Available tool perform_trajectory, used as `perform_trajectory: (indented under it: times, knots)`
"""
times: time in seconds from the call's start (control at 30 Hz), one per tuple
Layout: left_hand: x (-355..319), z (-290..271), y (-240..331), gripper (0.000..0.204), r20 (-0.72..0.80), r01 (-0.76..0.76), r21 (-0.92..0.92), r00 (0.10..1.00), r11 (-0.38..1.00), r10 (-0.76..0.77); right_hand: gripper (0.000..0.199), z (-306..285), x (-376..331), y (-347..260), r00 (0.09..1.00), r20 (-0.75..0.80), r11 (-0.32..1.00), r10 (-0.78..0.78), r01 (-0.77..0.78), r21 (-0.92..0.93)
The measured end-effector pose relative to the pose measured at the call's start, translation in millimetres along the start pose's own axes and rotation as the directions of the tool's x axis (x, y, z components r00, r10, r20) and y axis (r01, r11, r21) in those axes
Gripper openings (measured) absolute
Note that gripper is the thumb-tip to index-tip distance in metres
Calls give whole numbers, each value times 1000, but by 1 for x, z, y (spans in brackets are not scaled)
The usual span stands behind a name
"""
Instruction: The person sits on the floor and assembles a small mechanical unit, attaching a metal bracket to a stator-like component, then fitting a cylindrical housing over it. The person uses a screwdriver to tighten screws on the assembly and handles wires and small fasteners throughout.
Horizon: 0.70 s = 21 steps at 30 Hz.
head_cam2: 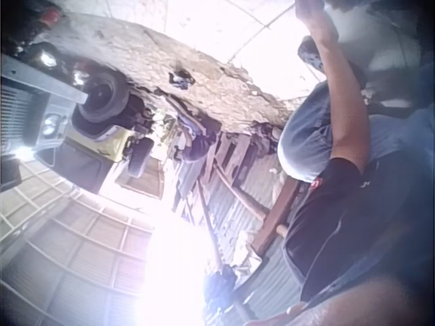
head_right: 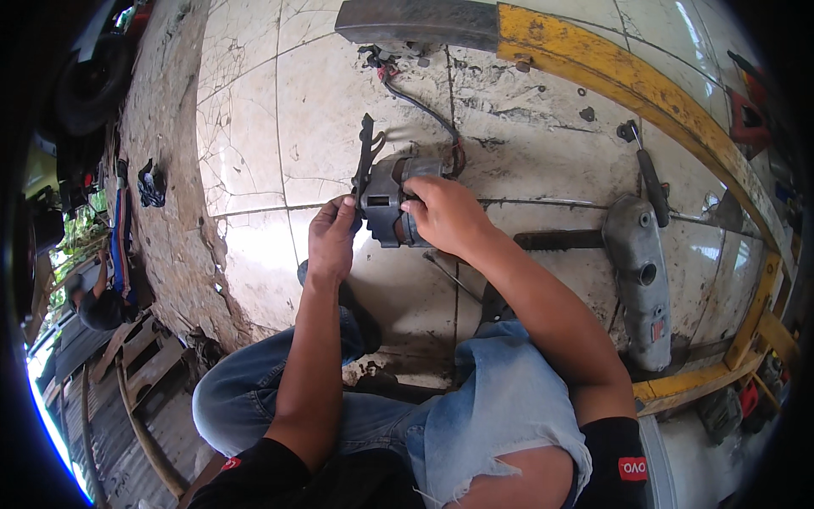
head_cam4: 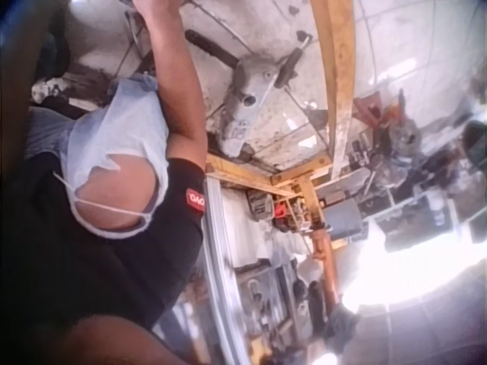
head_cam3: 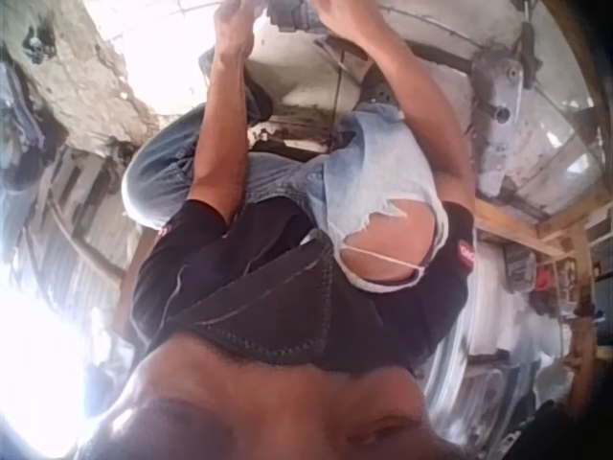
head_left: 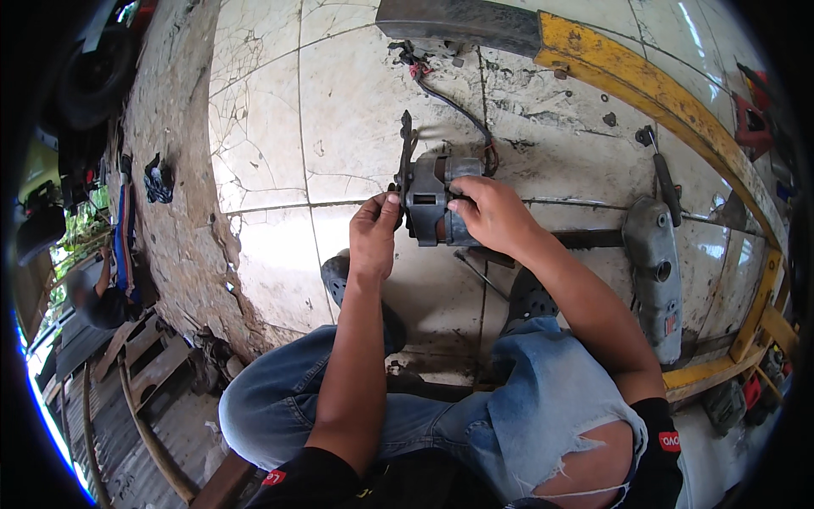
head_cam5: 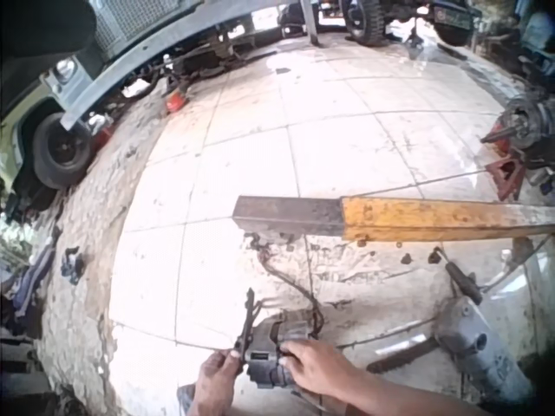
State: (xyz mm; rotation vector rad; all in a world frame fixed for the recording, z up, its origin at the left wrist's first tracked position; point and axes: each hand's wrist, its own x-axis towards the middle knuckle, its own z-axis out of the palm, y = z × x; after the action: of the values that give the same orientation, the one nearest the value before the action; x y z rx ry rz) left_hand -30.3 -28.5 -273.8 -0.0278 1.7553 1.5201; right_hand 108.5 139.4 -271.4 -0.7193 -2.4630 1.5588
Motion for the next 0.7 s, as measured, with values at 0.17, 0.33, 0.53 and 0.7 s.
perform_trajectory:
  times: [0.17,0.33,0.53,0.7]
  knots:
    - [0,-1,0,24,28,-8,7,1000,1000,8,21,-11,5,-7,985,102,984,138,-149,102]
    - [-7,6,5,31,-38,10,146,999,989,-4,23,-42,5,24,954,-26,890,299,-268,368]
    - [-13,9,5,44,-30,-93,295,994,951,106,29,-50,-24,59,857,-109,819,504,-434,375]
    - [-30,48,13,79,0,-262,656,937,707,348,33,-4,-48,78,902,163,902,400,-419,101]
